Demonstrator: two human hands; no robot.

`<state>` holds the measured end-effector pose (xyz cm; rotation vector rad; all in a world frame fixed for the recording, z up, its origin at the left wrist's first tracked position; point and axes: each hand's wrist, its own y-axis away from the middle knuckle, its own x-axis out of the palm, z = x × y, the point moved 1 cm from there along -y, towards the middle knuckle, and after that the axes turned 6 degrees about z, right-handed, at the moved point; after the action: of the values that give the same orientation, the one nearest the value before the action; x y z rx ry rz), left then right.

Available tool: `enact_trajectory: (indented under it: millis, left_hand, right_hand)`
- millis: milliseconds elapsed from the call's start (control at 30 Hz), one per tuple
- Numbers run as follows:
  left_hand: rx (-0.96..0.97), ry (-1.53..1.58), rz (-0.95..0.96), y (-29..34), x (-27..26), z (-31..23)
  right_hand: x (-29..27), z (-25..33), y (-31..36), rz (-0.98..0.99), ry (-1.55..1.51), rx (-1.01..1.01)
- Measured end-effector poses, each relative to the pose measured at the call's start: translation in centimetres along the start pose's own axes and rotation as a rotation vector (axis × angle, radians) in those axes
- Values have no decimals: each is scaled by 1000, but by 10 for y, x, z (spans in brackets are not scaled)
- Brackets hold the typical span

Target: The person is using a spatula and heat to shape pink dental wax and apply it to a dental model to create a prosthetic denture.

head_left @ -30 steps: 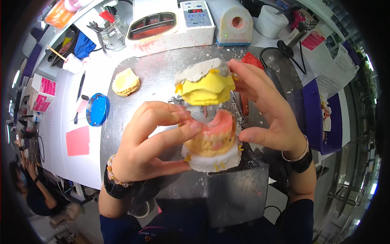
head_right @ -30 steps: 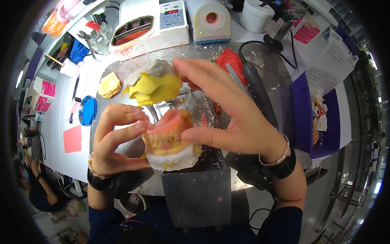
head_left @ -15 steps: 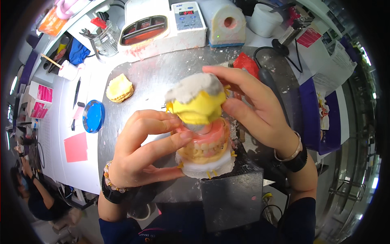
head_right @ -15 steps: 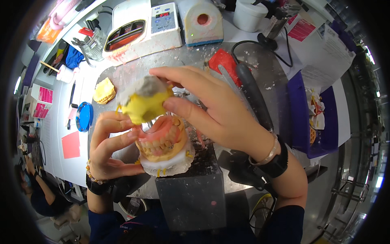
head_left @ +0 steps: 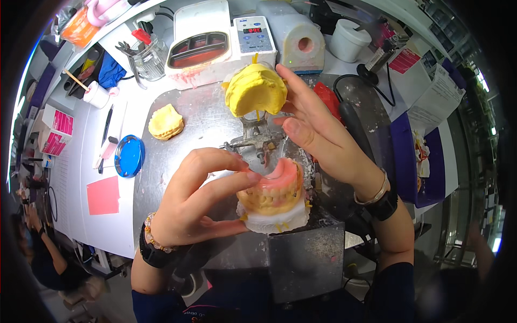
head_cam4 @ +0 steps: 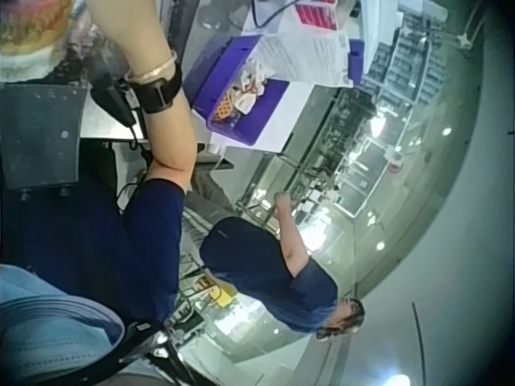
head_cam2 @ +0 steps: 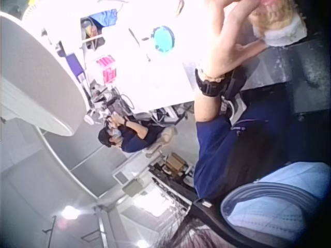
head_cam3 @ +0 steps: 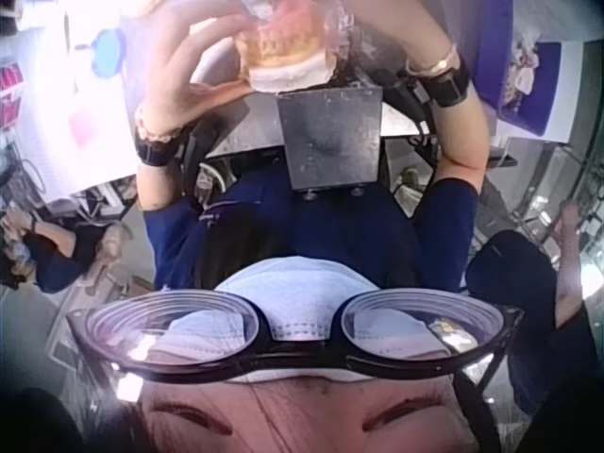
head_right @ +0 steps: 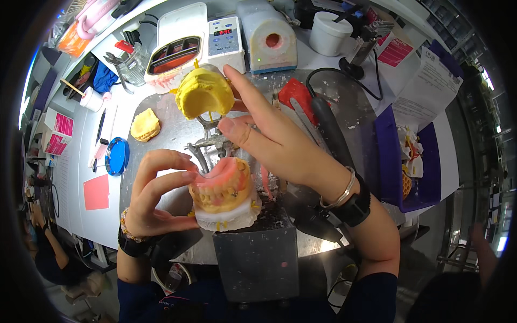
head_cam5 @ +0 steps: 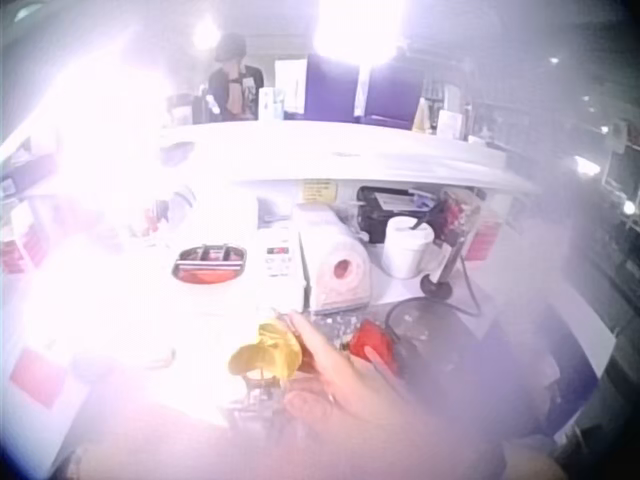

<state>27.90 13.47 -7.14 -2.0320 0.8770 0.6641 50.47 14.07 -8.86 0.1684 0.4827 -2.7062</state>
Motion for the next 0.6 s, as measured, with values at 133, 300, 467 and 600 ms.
enact_trajectory:
  millis: [133, 300, 467, 600]
  left_hand:
    - [-33, 48, -32, 0, 0, 0]
    - [-7, 46, -6, 1, -1, 1]
    - [-12, 9, -55, 0, -1, -2]
    - [-15, 106, 12, -1, 1, 2]
  right_hand:
    - [-1, 4, 1, 15, -58, 26]
    - [0, 3, 2, 9, -63, 4]
    - [-2, 2, 6, 5, -95, -4]
    - [-7, 1, 10, 48, -56, -4]
